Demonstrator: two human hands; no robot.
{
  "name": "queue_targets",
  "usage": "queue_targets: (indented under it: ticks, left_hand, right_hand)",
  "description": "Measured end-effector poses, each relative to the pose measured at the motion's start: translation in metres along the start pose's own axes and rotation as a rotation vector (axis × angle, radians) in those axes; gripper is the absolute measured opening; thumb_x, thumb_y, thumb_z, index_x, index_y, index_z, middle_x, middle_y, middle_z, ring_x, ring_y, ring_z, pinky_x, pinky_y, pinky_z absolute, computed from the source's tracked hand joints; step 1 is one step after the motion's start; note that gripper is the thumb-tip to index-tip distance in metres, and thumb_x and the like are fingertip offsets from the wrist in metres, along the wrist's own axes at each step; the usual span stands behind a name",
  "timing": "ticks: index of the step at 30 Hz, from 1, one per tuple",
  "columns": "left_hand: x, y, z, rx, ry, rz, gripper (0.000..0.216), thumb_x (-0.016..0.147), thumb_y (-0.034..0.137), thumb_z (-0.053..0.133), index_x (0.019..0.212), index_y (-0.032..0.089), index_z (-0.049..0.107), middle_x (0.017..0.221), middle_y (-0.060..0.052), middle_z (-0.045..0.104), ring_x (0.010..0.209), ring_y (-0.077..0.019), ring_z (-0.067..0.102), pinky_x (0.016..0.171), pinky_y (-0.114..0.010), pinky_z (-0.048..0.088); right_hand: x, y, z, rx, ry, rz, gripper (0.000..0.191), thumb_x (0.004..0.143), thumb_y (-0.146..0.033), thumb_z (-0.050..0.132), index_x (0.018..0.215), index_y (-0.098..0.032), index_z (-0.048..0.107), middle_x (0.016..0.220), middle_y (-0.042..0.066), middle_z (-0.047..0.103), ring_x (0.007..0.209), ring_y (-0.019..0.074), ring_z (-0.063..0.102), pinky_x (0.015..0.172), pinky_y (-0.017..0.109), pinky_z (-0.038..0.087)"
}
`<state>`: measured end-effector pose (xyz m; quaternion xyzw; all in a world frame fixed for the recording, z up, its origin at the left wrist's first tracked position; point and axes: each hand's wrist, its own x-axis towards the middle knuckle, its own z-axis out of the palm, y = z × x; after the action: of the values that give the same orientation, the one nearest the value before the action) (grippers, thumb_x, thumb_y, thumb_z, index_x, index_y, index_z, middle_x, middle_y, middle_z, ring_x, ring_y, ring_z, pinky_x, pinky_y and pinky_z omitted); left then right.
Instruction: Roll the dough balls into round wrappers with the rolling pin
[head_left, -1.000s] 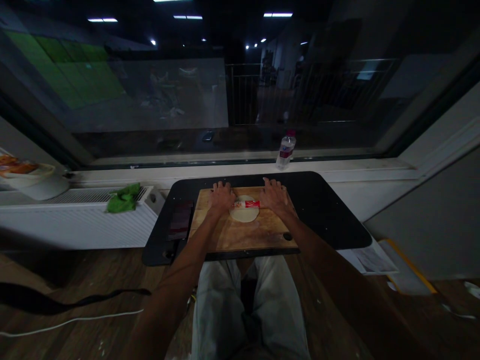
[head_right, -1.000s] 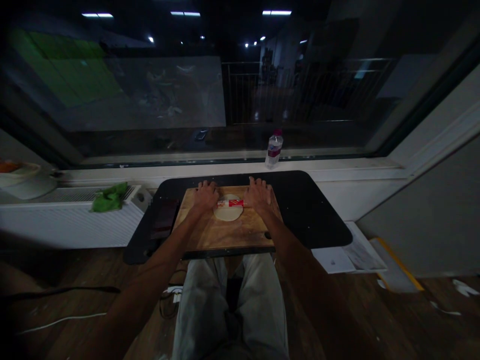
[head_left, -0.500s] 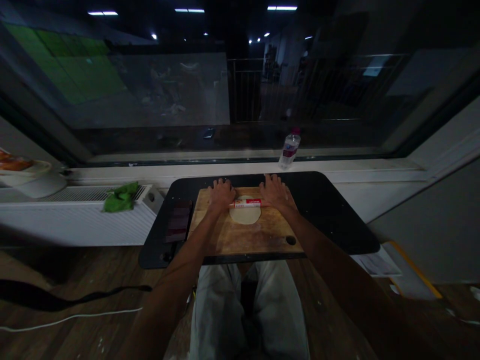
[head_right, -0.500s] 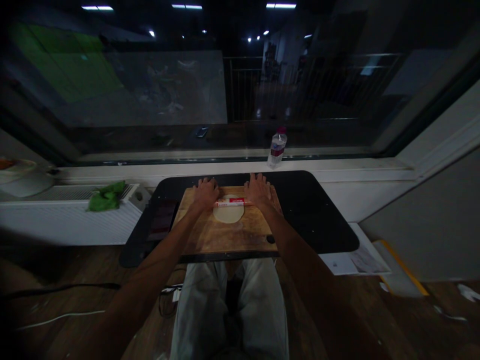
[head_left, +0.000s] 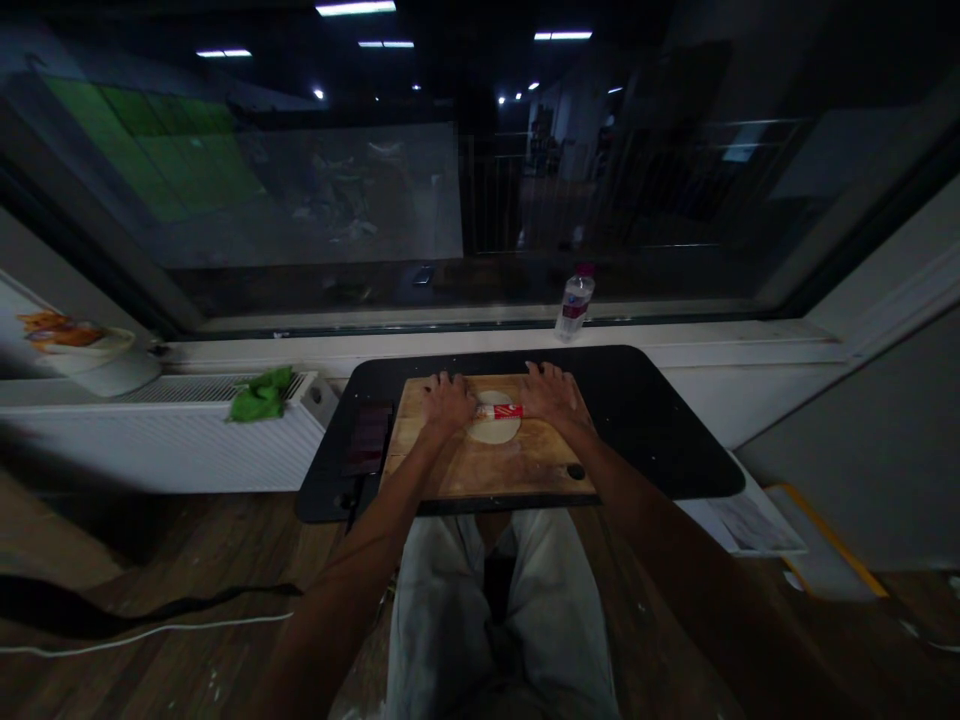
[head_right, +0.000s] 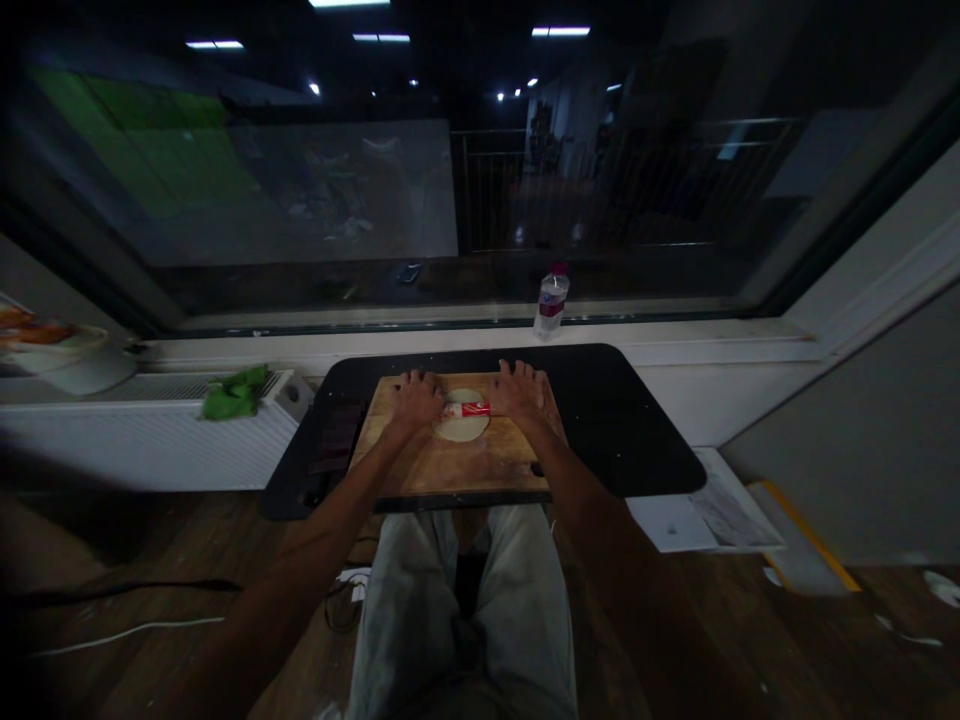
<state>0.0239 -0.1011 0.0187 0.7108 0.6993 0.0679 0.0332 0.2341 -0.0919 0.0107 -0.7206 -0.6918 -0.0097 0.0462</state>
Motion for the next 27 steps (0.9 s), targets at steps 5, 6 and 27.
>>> queue_targets:
  ticks: [5, 6, 27]
  left_hand:
    - [-0.022, 0.002, 0.002, 0.001, 0.017, 0.018, 0.045, 0.11, 0.029, 0.046, 0.145, 0.018, 0.071, 0.153, -0.023, 0.067, 0.144, -0.0402, 0.056, 0.117, -0.059, 0.045]
    - [-0.026, 0.002, 0.002, 0.002, 0.022, 0.025, 0.045, 0.11, 0.029, 0.045, 0.145, 0.018, 0.071, 0.152, -0.023, 0.067, 0.143, -0.0403, 0.057, 0.117, -0.059, 0.045]
    - [-0.077, -0.002, 0.009, 0.017, 0.091, 0.102, 0.049, 0.114, 0.032, 0.044, 0.156, 0.017, 0.064, 0.148, -0.019, 0.073, 0.138, -0.0339, 0.065, 0.117, -0.046, 0.047]
  right_hand:
    - [-0.012, 0.002, 0.0, 0.0, -0.021, -0.024, 0.06, 0.115, -0.043, 0.047, 0.171, -0.021, 0.05, 0.163, 0.019, 0.06, 0.147, 0.0347, 0.053, 0.126, 0.051, 0.032]
    - [-0.016, 0.003, 0.0, 0.003, -0.018, -0.034, 0.061, 0.115, -0.044, 0.048, 0.172, -0.022, 0.05, 0.163, 0.018, 0.06, 0.147, 0.0347, 0.053, 0.127, 0.052, 0.032]
    - [-0.082, 0.003, -0.002, -0.026, 0.116, -0.074, 0.051, 0.117, -0.035, 0.039, 0.144, -0.013, 0.075, 0.154, 0.019, 0.071, 0.147, 0.0348, 0.056, 0.128, 0.049, 0.032]
